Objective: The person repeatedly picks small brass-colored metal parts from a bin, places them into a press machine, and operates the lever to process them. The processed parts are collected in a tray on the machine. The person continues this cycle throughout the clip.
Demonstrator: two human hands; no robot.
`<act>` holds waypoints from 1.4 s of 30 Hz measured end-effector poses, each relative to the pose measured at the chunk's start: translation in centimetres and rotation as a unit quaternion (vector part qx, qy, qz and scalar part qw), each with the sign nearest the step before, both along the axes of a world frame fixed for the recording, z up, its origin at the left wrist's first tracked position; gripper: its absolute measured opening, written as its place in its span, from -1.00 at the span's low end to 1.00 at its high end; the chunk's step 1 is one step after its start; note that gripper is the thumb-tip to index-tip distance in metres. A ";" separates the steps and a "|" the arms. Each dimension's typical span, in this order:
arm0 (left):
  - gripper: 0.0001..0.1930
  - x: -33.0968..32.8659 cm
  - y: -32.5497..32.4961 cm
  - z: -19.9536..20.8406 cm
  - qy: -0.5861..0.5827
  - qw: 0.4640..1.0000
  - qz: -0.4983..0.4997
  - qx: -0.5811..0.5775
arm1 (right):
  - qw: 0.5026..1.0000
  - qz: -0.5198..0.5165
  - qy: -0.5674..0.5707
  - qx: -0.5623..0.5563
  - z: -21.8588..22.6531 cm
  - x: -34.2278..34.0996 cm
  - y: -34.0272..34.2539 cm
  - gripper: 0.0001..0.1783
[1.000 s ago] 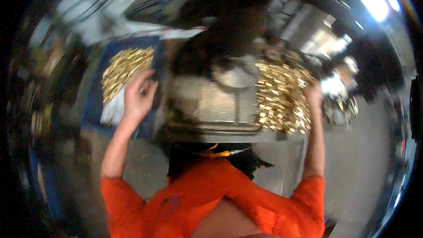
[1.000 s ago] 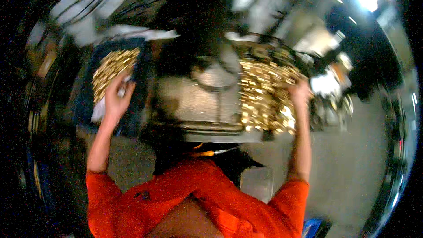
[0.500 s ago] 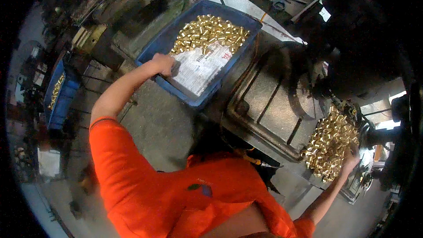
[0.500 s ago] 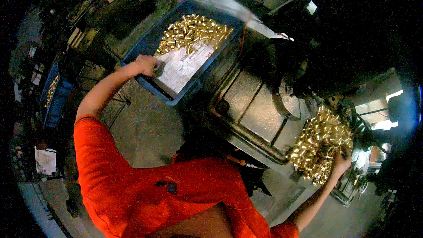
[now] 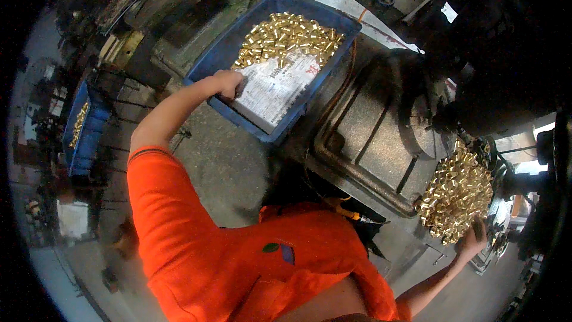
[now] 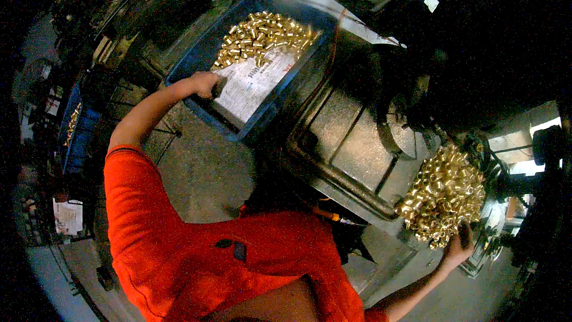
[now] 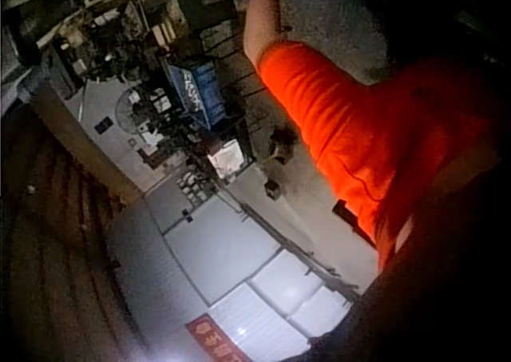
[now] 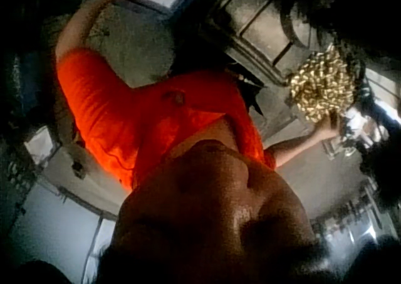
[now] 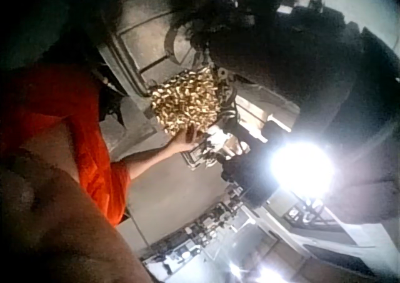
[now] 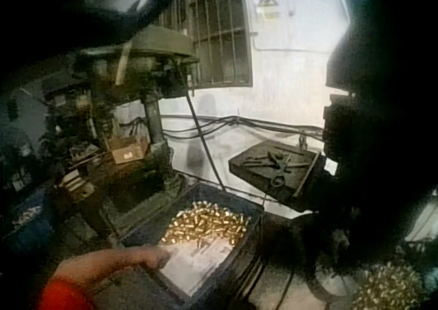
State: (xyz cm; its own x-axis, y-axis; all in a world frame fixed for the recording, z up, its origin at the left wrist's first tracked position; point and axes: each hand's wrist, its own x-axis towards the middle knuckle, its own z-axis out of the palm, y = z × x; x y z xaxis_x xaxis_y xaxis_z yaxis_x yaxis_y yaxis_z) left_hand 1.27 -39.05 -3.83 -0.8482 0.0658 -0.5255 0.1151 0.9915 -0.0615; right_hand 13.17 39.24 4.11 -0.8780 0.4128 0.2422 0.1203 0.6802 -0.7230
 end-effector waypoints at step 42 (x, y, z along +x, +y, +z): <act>-0.78 9.2 34.0 4.9 -0.161 0.640 0.067 0.748 | 0.815 0.423 -0.138 -0.372 -0.9 -0.6 -23.6 -0.82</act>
State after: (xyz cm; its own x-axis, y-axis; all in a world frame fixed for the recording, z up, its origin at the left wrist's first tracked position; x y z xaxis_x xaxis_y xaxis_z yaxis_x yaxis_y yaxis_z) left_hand 10.47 -5.02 1.05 -0.7623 0.6381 -0.1083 -0.2096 -0.0851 0.9741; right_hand 12.53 15.59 3.25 -0.9033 -0.4258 -0.0526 0.0632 -0.0106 -0.9979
